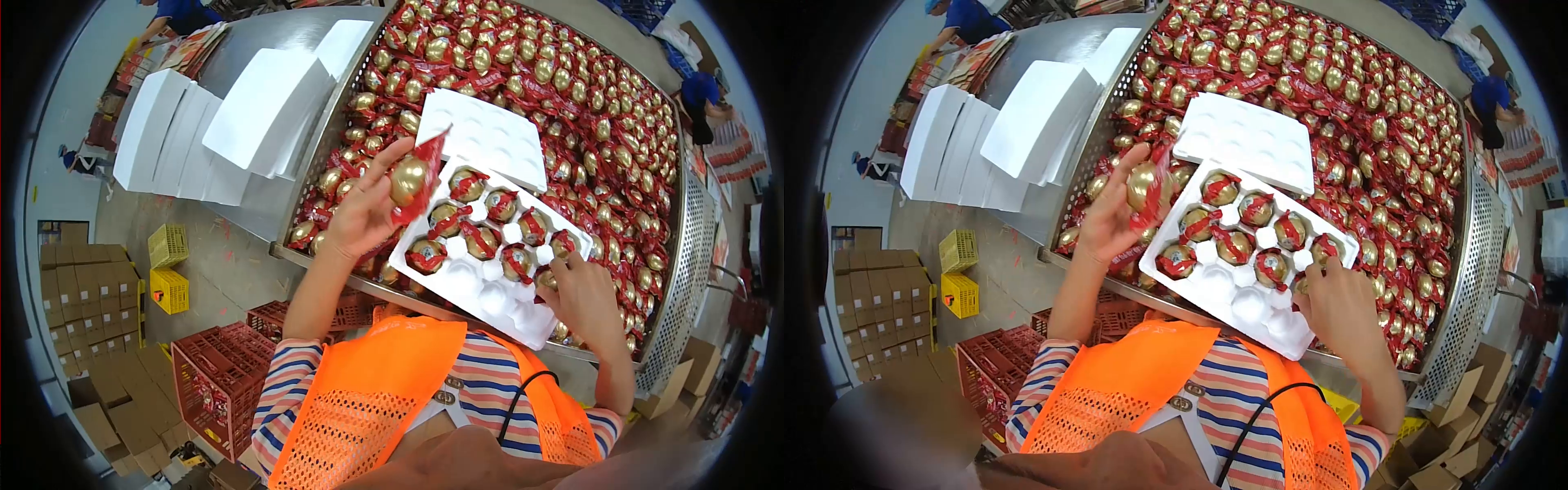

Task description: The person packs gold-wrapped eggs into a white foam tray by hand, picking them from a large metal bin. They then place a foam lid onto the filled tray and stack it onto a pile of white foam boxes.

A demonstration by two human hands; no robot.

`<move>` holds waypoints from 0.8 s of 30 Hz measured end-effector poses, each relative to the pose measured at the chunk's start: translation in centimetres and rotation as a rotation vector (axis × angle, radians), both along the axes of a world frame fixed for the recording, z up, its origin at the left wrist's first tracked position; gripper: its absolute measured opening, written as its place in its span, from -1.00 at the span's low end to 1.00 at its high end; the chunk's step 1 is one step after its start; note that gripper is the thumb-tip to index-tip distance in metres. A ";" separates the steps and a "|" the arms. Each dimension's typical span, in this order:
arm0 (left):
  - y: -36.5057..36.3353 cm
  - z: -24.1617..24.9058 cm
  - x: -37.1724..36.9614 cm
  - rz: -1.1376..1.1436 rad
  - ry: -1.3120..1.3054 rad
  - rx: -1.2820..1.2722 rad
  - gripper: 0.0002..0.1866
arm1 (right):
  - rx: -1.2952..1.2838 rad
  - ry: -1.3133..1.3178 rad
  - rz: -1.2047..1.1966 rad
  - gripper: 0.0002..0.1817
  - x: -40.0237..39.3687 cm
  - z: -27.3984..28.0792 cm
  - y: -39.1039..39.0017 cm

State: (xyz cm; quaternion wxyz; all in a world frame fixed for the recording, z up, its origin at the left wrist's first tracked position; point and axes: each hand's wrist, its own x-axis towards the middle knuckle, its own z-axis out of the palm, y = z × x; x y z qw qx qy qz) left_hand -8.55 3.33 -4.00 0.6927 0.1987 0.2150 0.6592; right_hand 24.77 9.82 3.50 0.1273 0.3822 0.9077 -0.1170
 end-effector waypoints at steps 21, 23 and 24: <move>-3.7 -0.6 3.9 0.128 0.384 -0.174 -0.06 | -0.098 0.632 -0.446 -0.41 3.5 -3.6 -3.8; -3.9 -1.0 4.0 0.119 0.426 -0.183 -0.07 | -0.186 0.663 -0.522 -0.41 3.5 -3.6 -4.0; -3.9 -1.2 4.1 0.115 0.449 -0.187 -0.07 | -0.165 0.689 -0.461 -0.44 3.5 -3.7 -3.7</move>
